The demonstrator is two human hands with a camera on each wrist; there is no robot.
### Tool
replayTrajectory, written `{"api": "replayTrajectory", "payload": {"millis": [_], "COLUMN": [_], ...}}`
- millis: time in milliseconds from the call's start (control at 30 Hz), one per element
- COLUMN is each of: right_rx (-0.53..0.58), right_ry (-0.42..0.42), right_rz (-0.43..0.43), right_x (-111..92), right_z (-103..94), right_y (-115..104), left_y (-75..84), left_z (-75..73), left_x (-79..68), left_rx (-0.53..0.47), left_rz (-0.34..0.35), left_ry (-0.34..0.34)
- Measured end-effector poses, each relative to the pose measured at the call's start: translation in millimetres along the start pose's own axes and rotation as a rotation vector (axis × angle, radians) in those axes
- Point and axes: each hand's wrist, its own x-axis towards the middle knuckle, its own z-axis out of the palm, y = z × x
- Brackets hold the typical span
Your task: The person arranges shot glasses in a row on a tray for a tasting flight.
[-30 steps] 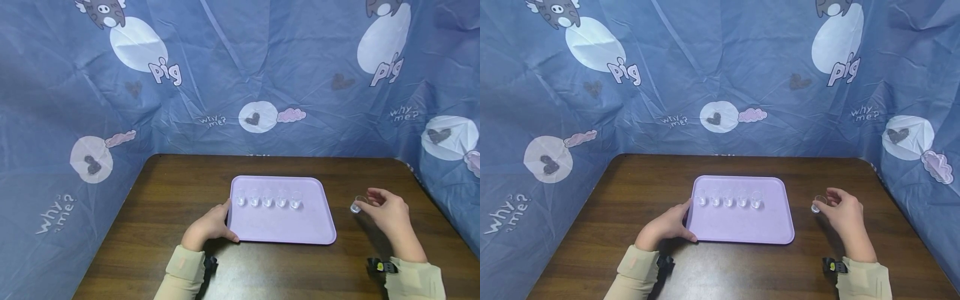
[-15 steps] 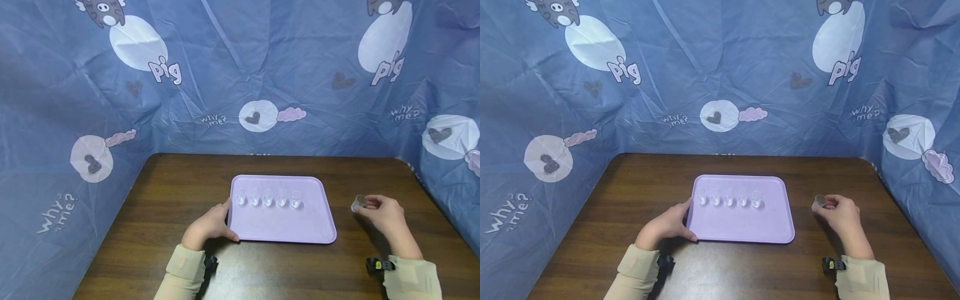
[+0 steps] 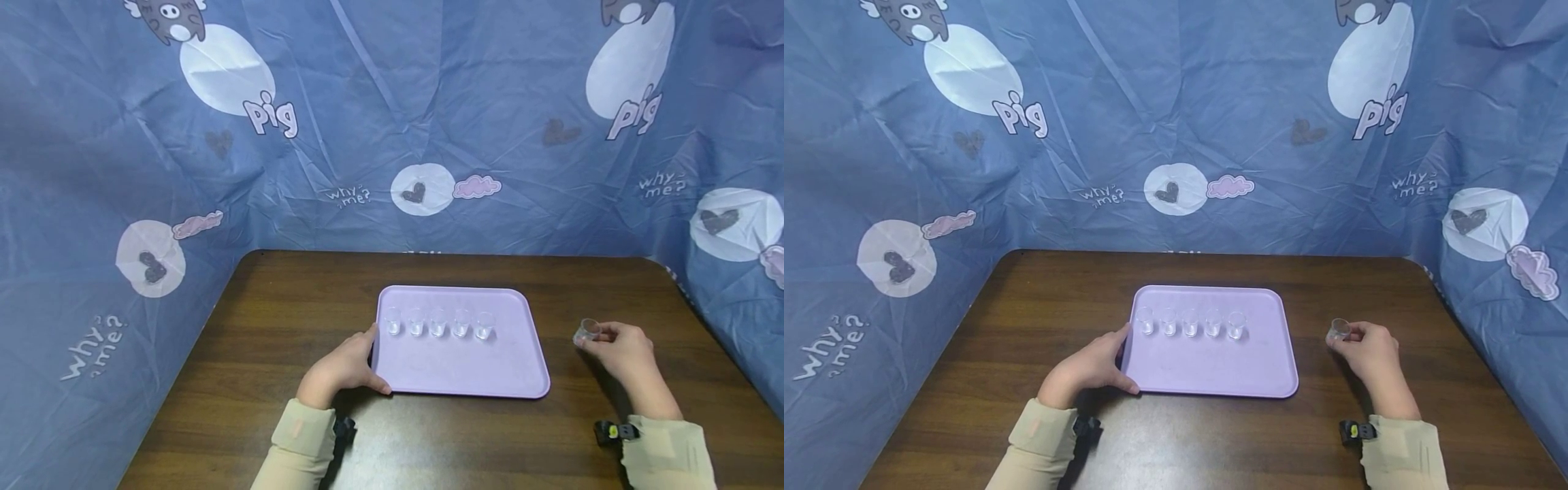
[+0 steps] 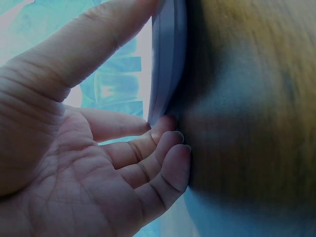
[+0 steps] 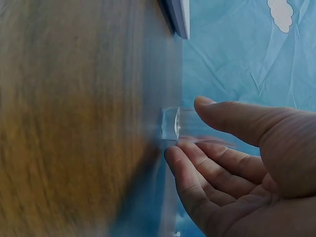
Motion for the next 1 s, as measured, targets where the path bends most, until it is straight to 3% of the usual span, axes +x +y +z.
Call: {"api": "replayTrajectory", "payload": {"millis": [367, 600, 1000], "right_rx": [0.004, -0.014, 0.042], "right_ry": [0.034, 0.075, 0.045], "right_rz": [-0.050, -0.130, -0.231], "right_x": [0, 0, 0], "right_z": [4.2, 8.3, 21.2], "right_y": [-1, -4, -40], "left_y": [-0.2, 0.0, 2.4], "left_z": [0.5, 0.3, -0.7], "left_x": [0.9, 0.2, -0.9], "left_rx": [0.006, 0.008, 0.009], "left_rz": [0.015, 0.038, 0.027], "left_ry": [0.006, 0.019, 0.014]}}
